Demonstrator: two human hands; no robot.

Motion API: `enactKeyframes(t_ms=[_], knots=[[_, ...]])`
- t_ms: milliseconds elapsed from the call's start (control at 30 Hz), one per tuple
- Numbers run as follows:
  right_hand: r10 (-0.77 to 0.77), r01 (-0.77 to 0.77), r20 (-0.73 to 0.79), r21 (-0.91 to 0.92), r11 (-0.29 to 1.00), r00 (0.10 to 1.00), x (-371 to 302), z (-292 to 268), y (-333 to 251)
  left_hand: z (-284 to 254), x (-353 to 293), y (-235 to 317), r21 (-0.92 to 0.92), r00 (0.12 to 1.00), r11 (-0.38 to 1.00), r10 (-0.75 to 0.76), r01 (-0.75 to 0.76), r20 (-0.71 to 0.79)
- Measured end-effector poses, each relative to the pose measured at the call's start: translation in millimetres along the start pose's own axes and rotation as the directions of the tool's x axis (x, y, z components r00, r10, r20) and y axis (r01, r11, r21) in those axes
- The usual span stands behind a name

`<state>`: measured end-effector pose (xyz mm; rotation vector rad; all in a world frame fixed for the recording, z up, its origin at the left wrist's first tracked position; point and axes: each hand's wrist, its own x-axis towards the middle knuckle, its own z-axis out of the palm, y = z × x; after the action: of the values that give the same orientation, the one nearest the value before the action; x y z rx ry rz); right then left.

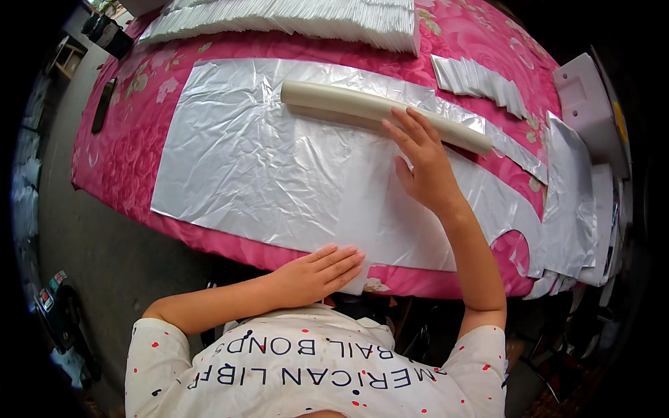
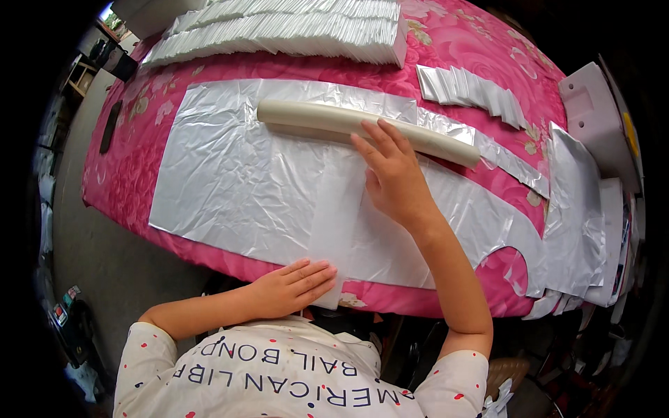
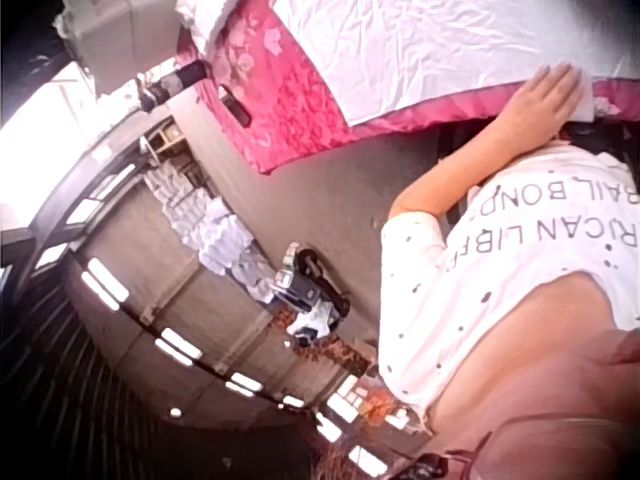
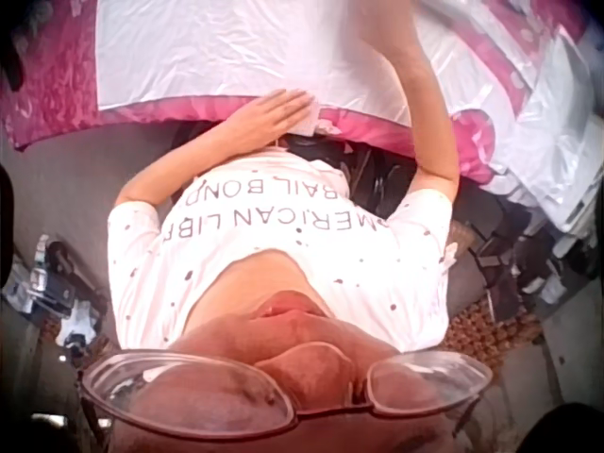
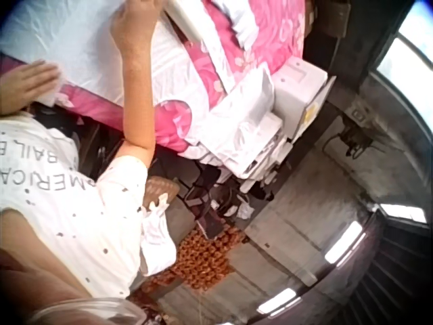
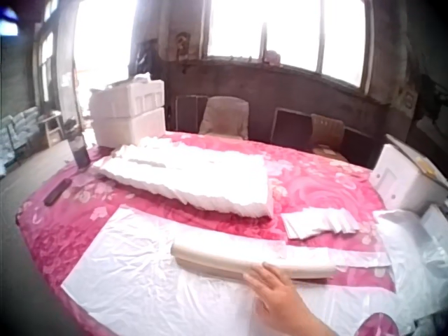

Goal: The person wraps small white rectangular items in clear plastic film on a pink floral tablecloth. They unroll the film, place an item on it, fold the film around the item, and set the wrapped item aside. The process repeats for multiple items.

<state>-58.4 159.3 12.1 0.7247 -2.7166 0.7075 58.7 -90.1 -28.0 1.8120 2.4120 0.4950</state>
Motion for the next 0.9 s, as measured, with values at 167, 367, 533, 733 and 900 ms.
enactKeyframes(t_ms=[167,367,533,733,900], knots=[[-0.177,0.086,0.370,0.250,0.964,0.912,-66.6,-4.7,-56.1,-2.8,-4.3,-5.8,-0.132,0.995,0.990,0.045,-0.056,-0.090],[-0.077,0.055,0.176,0.128,0.990,0.981,-87.9,15.6,-66.5,-17.7,4.9,-26.6,-0.231,0.972,0.970,0.023,-0.078,-0.232],[-0.057,0.055,0.030,0.067,0.996,0.998,-84.7,20.4,-53.7,-30.9,19.4,-38.2,-0.143,0.976,0.973,-0.195,0.180,-0.098],[0.168,-0.167,0.024,0.297,0.940,0.986,-69.6,13.7,-48.9,-40.9,34.9,-47.2,-0.403,0.905,0.885,-0.349,0.233,-0.243],[0.599,-0.719,0.397,0.379,0.583,0.695,-38.6,5.4,-43.4,-46.1,43.7,-52.6,-0.762,0.737,0.543,-0.663,0.354,-0.130]])
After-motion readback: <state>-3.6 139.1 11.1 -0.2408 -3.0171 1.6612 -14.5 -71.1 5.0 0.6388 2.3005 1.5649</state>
